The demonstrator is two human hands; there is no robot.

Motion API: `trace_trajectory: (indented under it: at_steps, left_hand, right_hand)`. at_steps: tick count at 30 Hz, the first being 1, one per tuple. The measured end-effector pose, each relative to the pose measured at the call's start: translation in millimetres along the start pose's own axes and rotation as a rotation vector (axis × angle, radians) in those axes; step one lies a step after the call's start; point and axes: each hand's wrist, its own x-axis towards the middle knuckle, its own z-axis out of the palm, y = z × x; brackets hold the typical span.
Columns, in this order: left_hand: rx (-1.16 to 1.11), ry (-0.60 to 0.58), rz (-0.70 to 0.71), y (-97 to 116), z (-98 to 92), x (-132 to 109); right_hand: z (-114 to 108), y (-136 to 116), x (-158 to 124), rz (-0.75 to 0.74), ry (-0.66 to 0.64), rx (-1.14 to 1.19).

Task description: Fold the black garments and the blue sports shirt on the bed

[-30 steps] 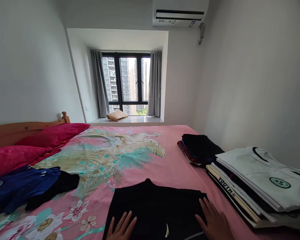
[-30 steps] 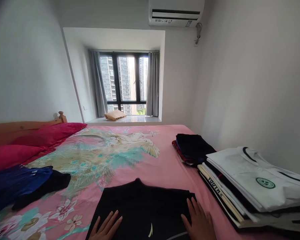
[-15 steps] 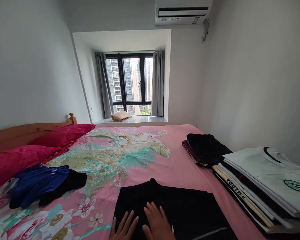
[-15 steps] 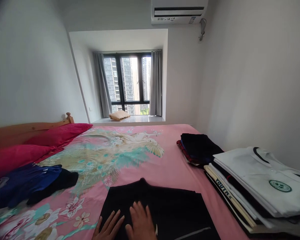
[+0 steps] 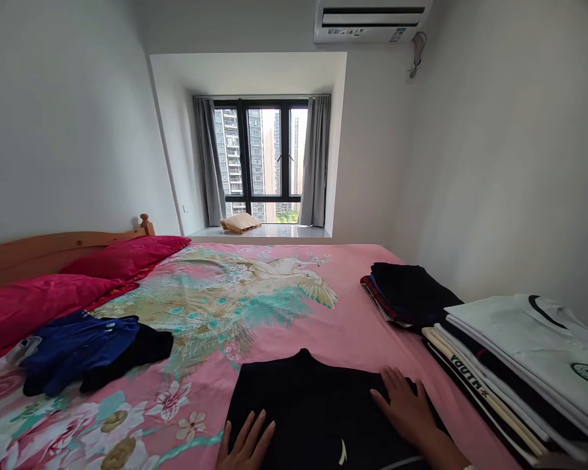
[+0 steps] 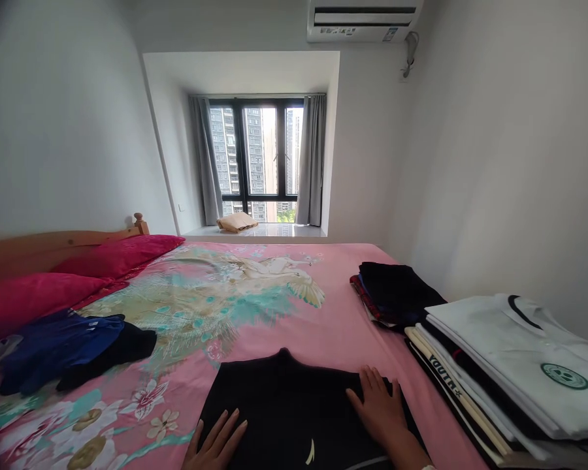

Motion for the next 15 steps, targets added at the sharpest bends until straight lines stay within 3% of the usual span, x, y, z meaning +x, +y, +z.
trace_trajectory:
  at_steps: [2, 4, 7, 10, 12, 15]
  left_hand:
    - [0.004, -0.006, 0.007, -0.3, -1.3, 0.3]
    - [0.022, 0.012, 0.011, -0.3, 0.2, 0.0]
    - [0.042, 0.03, 0.0, -0.3, 4.5, -0.3]
    - [0.036, 0.008, -0.027, -0.8, 7.4, 0.0]
    - [0.037, -0.004, -0.036, -1.0, 7.6, 0.4]
    - [0.062, 0.01, -0.032, 0.7, 5.5, 0.3]
  right_hand:
    - [-6.1, -15.5, -2.8, 0.068, 0.009, -0.013]
    - [-11.2, -44.0, -11.4, 0.04, 0.064, 0.023]
    - [-4.5, -99.4, -32.4, -0.278, 0.197, 0.144]
    - [27.4, -153.9, -55.8, -0.635, 0.349, 0.232]
    - [54.8, -177.0, -68.3, -0.751, 0.481, 0.247]
    - [81.2, -169.2, -76.9, -0.77, 0.634, 0.203]
